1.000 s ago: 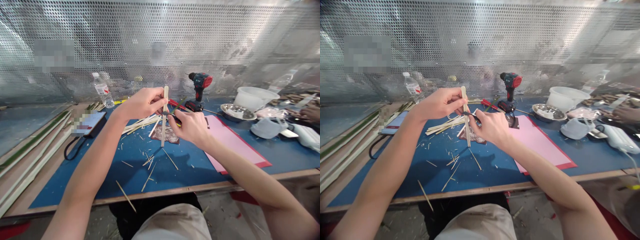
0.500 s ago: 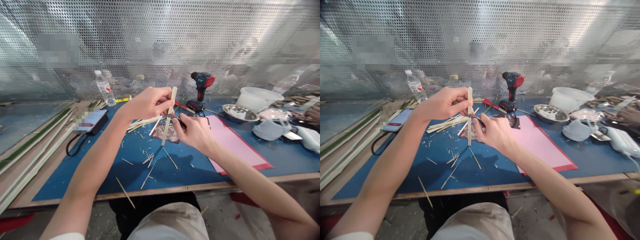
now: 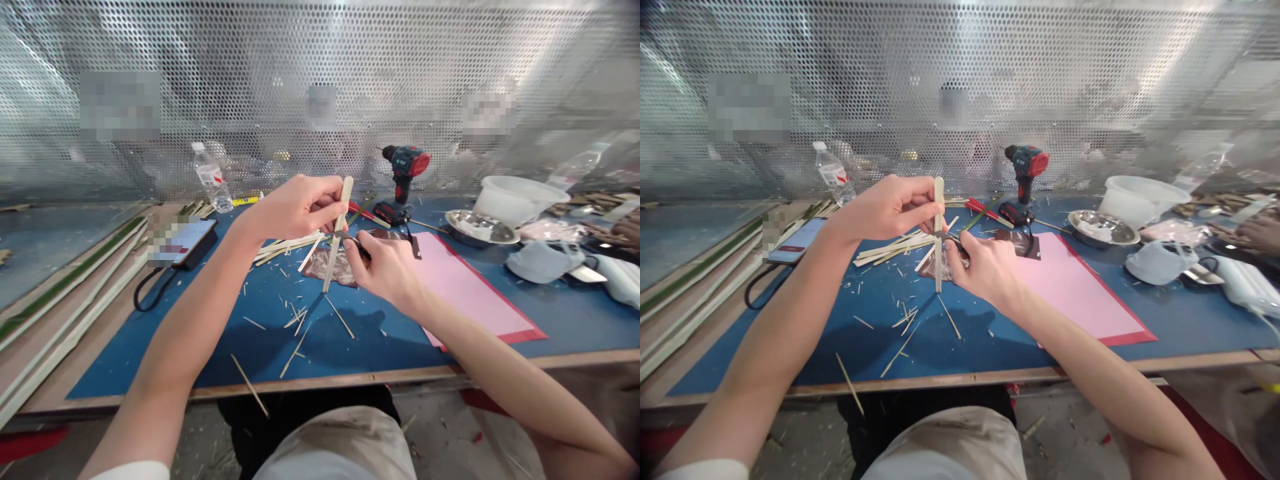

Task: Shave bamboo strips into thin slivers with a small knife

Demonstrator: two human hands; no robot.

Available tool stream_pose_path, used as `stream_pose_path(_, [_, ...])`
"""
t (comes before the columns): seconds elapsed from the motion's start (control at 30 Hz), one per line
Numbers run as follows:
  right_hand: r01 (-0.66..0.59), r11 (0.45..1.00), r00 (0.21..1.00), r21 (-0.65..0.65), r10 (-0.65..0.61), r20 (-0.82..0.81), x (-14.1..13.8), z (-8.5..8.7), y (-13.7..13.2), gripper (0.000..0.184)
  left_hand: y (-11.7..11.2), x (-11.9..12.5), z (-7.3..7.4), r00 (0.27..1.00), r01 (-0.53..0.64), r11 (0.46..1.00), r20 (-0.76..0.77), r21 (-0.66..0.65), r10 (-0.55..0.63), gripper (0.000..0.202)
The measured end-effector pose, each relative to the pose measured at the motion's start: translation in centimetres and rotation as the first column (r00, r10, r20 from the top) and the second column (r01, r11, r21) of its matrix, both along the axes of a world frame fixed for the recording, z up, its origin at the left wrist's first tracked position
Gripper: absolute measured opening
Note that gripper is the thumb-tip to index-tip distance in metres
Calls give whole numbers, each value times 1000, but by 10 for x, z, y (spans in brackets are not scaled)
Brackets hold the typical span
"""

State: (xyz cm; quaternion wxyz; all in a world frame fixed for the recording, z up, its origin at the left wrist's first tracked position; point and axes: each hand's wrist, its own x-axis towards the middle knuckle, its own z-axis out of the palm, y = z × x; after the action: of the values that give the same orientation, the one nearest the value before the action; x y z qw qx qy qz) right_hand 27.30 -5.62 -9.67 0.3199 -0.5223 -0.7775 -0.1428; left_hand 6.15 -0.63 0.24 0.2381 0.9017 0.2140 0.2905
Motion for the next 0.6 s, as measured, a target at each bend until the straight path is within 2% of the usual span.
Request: stream_pose_path(0.6, [-8, 999, 1000, -43, 7, -16, -2, -1, -4, 44, 0, -3, 3, 999, 42, 996, -6, -79, -43, 14])
